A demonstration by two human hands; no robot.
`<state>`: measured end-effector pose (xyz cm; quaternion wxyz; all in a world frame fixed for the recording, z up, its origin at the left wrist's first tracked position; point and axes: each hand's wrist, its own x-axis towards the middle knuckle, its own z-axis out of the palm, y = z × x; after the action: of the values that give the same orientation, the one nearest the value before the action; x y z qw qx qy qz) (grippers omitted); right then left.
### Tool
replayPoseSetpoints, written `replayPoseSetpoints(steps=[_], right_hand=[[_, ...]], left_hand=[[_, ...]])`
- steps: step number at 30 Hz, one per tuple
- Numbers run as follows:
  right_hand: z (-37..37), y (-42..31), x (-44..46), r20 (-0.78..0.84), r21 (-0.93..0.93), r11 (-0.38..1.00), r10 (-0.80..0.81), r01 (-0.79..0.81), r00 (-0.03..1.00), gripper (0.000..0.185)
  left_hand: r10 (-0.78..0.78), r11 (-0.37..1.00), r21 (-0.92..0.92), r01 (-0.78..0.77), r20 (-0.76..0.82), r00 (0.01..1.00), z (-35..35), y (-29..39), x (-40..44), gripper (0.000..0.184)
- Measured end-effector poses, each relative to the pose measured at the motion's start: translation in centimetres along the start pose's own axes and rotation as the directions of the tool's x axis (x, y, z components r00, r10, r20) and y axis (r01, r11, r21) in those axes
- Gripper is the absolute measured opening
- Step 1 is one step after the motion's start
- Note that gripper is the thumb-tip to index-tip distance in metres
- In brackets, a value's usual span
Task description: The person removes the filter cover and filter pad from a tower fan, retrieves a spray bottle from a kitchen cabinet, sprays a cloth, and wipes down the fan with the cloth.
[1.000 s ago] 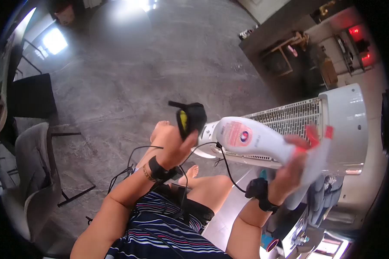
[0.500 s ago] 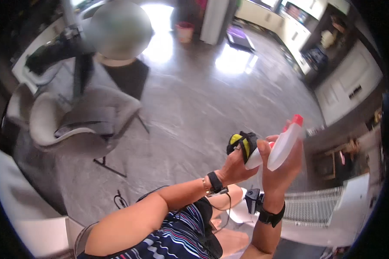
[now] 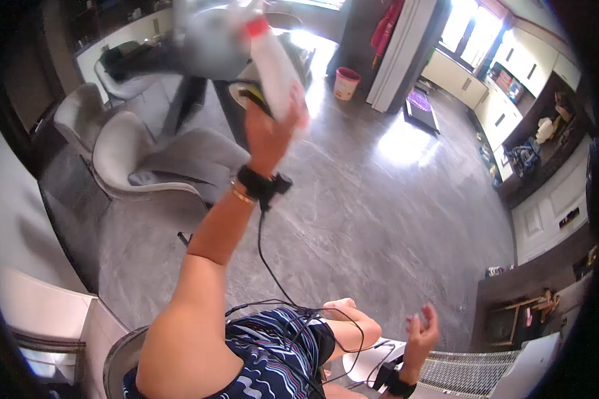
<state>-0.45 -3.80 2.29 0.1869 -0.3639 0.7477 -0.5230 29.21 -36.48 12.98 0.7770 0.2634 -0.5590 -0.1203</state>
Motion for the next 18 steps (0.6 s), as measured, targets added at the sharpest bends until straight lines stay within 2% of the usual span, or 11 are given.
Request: replayPoseSetpoints(steps=[1, 2, 3, 5, 7, 8, 9, 11, 15, 17, 18], right_hand=[[-0.4, 2.0, -0.3, 0.013, 0.004, 1.000, -0.007, 0.007, 1.000, 0.041], [-0.8, 4.0, -0.7, 0.016, 0.021, 0.997, 0.069, -0.069, 0.997, 0.040], [-1.2, 5.5, -1.1, 0.020, 0.037, 0.988, 0.147, -0.148, 0.989, 0.038], [-1.7, 6.8, -1.5, 0.048, 0.015, 0.984, 0.176, -0.177, 0.983, 0.036], [-2.2, 8.6, -1.6, 0.067, -0.004, 0.979, 0.203, -0.203, 0.977, 0.033], [-2.7, 10.0, -1.3, 0.087, 0.034, 0.968, 0.246, -0.250, 0.965, 0.031], [-2.8, 10.9, -1.1, 0.108, 0.070, 0.952, 0.289, -0.297, 0.951, 0.030], [-2.5, 11.6, -1.2, 0.096, 0.072, 0.955, 0.280, -0.287, 0.955, 0.023], [-3.3, 15.1, -0.8, 0.188, -0.091, 0.918, 0.397, -0.386, 0.899, 0.036], [-2.9, 16.2, 0.1, 0.218, -0.173, 0.892, 0.449, -0.418, 0.867, 0.043], [-2.1, 15.6, 0.4, 0.214, -0.169, 0.893, 0.447, -0.418, 0.869, 0.043]], left_hand=[[-0.113, 0.944, -0.319, 0.083, -0.077, 0.991, -0.4, 0.7, 1.3, 0.026], [-0.011, 0.999, -0.045, 0.005, -0.139, 0.990, -1.8, -0.5, 2.9, 0.029], [0.118, 0.975, 0.208, -0.077, -0.192, 0.974, -3.2, -1.9, 4.5, 0.032], [0.277, 0.932, 0.311, -0.186, -0.282, 0.919, -5.4, -6.2, 8.1, 0.036], [0.238, 0.889, 0.453, -0.072, -0.321, 0.917, -8.0, -8.8, 10.8, 0.037], [-0.115, 0.983, 0.086, 0.164, -0.410, 0.905, -6.5, -4.5, 11.2, 0.040], [-0.009, 0.999, 0.042, 0.028, -0.390, 0.921, -8.1, -8.6, 13.1, 0.044], [0.144, 0.934, 0.357, -0.008, -0.355, 0.924, -12.3, -17.2, 16.8, 0.049], [0.125, 0.878, 0.479, 0.017, -0.262, 0.957, -14.1, -22.1, 19.4, 0.053], [0.130, 0.844, 0.535, -0.036, -0.140, 0.982, -14.7, -25.7, 20.2, 0.055], [0.065, 0.788, 0.610, 0.084, -0.218, 0.974, -14.4, -27.2, 20.6, 0.056]])
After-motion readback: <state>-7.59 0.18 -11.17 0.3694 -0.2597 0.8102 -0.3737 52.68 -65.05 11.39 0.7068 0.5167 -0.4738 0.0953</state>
